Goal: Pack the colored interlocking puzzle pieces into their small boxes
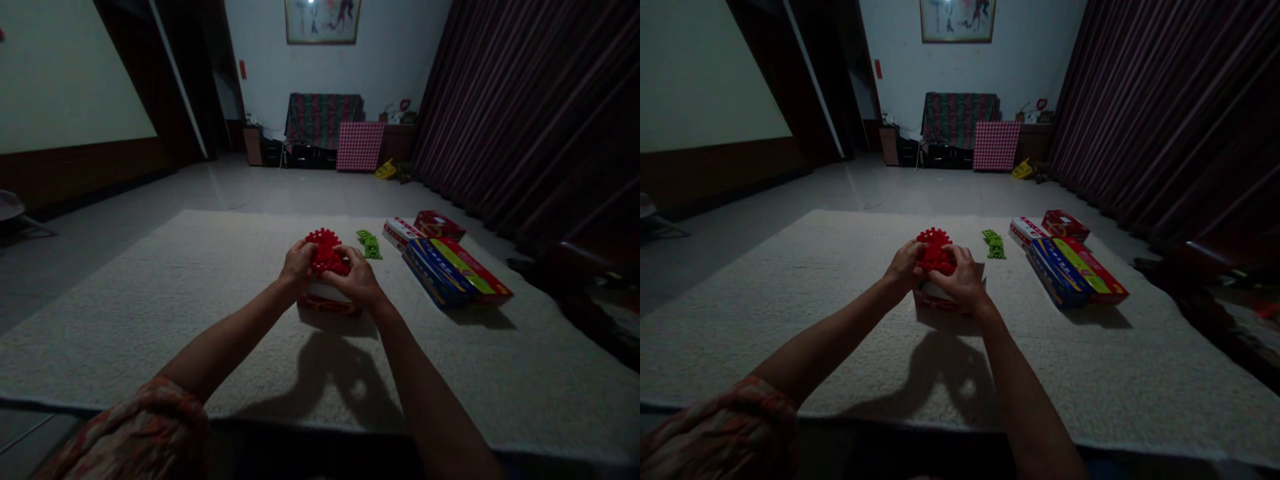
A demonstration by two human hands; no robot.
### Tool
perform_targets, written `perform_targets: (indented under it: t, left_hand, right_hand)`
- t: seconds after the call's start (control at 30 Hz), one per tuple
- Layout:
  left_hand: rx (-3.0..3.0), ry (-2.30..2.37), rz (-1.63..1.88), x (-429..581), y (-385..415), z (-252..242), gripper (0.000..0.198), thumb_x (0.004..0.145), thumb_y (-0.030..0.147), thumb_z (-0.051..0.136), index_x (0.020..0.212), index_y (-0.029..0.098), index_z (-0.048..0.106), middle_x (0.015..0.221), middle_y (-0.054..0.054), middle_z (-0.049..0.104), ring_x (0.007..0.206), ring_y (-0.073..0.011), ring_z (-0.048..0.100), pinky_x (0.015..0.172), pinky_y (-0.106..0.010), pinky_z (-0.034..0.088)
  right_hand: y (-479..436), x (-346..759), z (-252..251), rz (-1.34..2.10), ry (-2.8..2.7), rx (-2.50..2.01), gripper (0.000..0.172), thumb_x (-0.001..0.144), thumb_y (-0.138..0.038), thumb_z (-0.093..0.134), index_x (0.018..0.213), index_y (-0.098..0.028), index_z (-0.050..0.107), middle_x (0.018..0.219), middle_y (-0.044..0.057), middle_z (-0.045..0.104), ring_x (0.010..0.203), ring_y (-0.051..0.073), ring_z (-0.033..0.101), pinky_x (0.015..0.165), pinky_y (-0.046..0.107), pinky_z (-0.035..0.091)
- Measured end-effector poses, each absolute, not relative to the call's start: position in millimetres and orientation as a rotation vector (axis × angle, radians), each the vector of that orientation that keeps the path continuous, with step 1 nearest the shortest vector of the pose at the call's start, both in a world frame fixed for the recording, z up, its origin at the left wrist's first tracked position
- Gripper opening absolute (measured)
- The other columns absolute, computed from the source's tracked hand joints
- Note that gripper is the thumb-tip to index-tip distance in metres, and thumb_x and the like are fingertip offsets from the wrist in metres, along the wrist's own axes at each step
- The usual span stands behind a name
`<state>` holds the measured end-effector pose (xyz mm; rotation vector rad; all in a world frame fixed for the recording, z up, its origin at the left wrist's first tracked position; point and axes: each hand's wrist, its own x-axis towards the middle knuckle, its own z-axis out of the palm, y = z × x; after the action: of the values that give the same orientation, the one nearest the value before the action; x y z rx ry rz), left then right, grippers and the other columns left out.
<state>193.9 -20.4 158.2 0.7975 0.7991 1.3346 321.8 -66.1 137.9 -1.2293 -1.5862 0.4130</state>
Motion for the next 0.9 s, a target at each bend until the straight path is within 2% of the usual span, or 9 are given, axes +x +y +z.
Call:
perform_targets:
  t: [0.1, 0.2, 0.47, 0.7, 0.9]
  left_hand:
    - [0.783, 0.805, 1.339, 193.6, -32.7, 147.8, 0.022, 0.058, 0.017, 0.063, 0.080, 0.017, 0.059, 0.065, 0.001, 0.064, 0.054, -0.0116, 0.057, 0.052, -0.022, 0.046]
    - [0.767, 0.813, 1.352, 196.2, -36.4, 139.1, 0.025, 0.059, 0.018, 0.063, 0.084, 0.017, 0.061, 0.068, 0.001, 0.065, 0.055, -0.0118, 0.058, 0.055, -0.022, 0.047]
    - [0.693, 0.888, 1.502, 202.6, -16.5, 115.4, 0.030, 0.061, 0.019, 0.060, 0.091, 0.018, 0.059, 0.067, 0.005, 0.062, 0.057, -0.0108, 0.057, 0.060, -0.023, 0.049]
    - [0.753, 0.940, 1.539, 200.0, -13.4, 99.7, 0.040, 0.064, 0.021, 0.065, 0.103, 0.020, 0.060, 0.078, 0.002, 0.066, 0.063, -0.0120, 0.061, 0.061, -0.023, 0.050]
    - [0.830, 0.962, 1.538, 191.1, -13.0, 84.2, 0.038, 0.067, 0.025, 0.067, 0.104, 0.021, 0.062, 0.083, 0.000, 0.068, 0.065, -0.0130, 0.063, 0.061, -0.023, 0.051]
  right_hand:
    - [-75.9, 321.9, 128.7, 0.471, -1.563, -1.228, 0.044, 0.065, -0.032, 0.074, 0.106, -0.021, 0.059, 0.106, 0.008, 0.061, 0.102, 0.026, 0.061, 0.092, 0.046, 0.052]
    - [-77.3, 318.0, 122.2, 0.522, -1.510, -1.232, 0.040, 0.067, -0.029, 0.068, 0.105, -0.022, 0.058, 0.102, 0.006, 0.062, 0.097, 0.024, 0.062, 0.090, 0.044, 0.052]
    - [-51.5, 298.8, 102.3, 0.344, -1.470, -1.251, 0.039, 0.067, -0.024, 0.061, 0.105, -0.019, 0.057, 0.108, 0.011, 0.060, 0.104, 0.026, 0.058, 0.098, 0.046, 0.047]
    - [-41.6, 306.6, 71.2, 0.384, -1.497, -1.104, 0.041, 0.071, -0.026, 0.059, 0.112, -0.022, 0.055, 0.113, 0.009, 0.058, 0.105, 0.023, 0.058, 0.095, 0.040, 0.049]
    - [-40.8, 305.2, 53.4, 0.449, -1.517, -1.069, 0.042, 0.073, -0.023, 0.059, 0.115, -0.023, 0.056, 0.115, 0.008, 0.056, 0.105, 0.022, 0.058, 0.091, 0.039, 0.051]
